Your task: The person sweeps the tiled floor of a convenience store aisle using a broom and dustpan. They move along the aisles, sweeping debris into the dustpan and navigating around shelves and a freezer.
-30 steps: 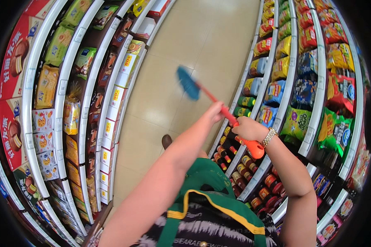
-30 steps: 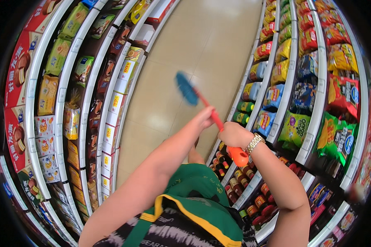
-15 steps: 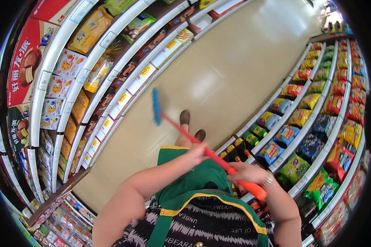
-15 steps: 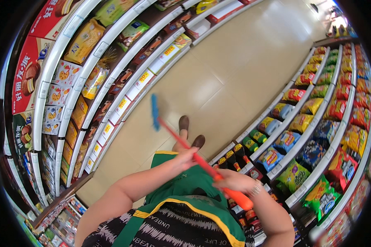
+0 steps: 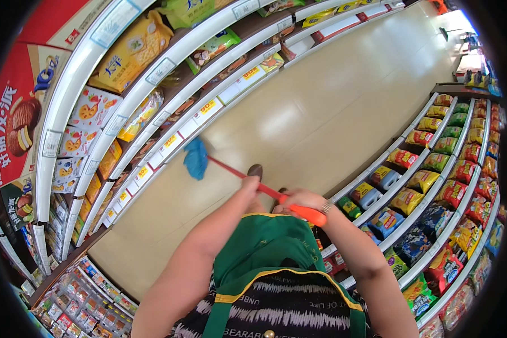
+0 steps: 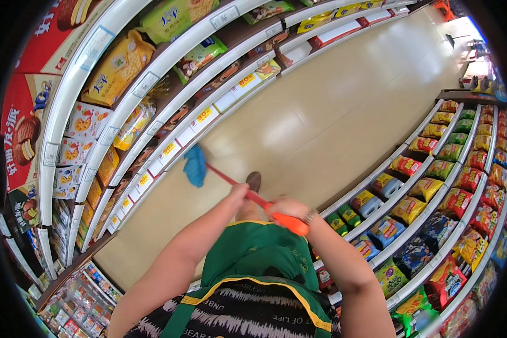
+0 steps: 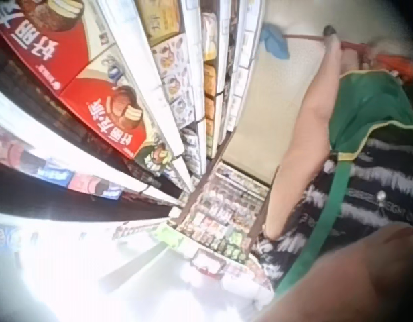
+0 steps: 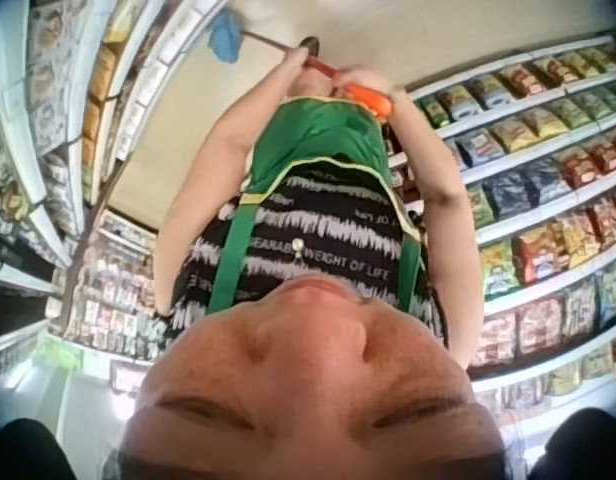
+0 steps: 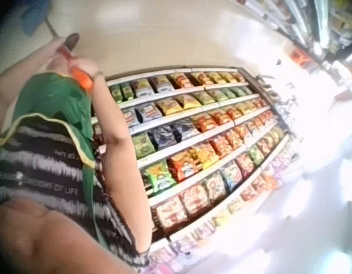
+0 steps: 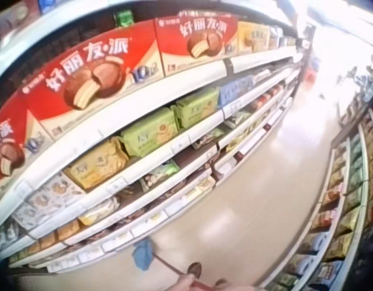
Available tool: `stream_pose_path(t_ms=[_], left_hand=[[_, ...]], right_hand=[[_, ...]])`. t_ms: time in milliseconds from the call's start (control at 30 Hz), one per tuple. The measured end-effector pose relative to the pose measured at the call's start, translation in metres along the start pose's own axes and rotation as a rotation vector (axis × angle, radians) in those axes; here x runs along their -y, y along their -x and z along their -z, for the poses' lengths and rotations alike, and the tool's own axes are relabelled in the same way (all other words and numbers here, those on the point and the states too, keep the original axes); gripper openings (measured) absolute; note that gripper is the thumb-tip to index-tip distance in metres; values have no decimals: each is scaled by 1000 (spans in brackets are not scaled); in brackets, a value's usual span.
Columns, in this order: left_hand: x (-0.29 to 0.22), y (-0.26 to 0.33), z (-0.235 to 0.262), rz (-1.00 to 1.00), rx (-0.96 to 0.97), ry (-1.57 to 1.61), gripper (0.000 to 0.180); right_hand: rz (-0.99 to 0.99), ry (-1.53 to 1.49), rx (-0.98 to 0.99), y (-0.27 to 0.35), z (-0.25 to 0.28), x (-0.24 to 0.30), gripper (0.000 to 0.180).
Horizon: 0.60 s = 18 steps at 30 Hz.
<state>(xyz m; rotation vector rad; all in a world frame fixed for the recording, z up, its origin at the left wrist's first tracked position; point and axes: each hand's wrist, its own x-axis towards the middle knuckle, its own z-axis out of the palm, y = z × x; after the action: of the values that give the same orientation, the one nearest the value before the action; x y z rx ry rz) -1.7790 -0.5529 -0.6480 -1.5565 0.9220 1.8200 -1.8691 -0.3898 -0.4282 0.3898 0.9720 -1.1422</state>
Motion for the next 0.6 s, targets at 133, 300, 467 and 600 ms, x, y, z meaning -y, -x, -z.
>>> stream_pose_path(t_ms=[133,300,467,600], left_hand=[[-16,44,-133,-94,52,-105,26],[-44,67,-248,-173,121,-375,25],[-25,96,-372,-144,211,-388,17],[-2,117,-455,-102,343,-182,11]], right_hand=[[87,-122,-211,86,35,10,14],[231,-422,-284,124,91,-2,13],[226,-369,-466,221,139,28,22],[137,-197,-445,304,190,55,38]])
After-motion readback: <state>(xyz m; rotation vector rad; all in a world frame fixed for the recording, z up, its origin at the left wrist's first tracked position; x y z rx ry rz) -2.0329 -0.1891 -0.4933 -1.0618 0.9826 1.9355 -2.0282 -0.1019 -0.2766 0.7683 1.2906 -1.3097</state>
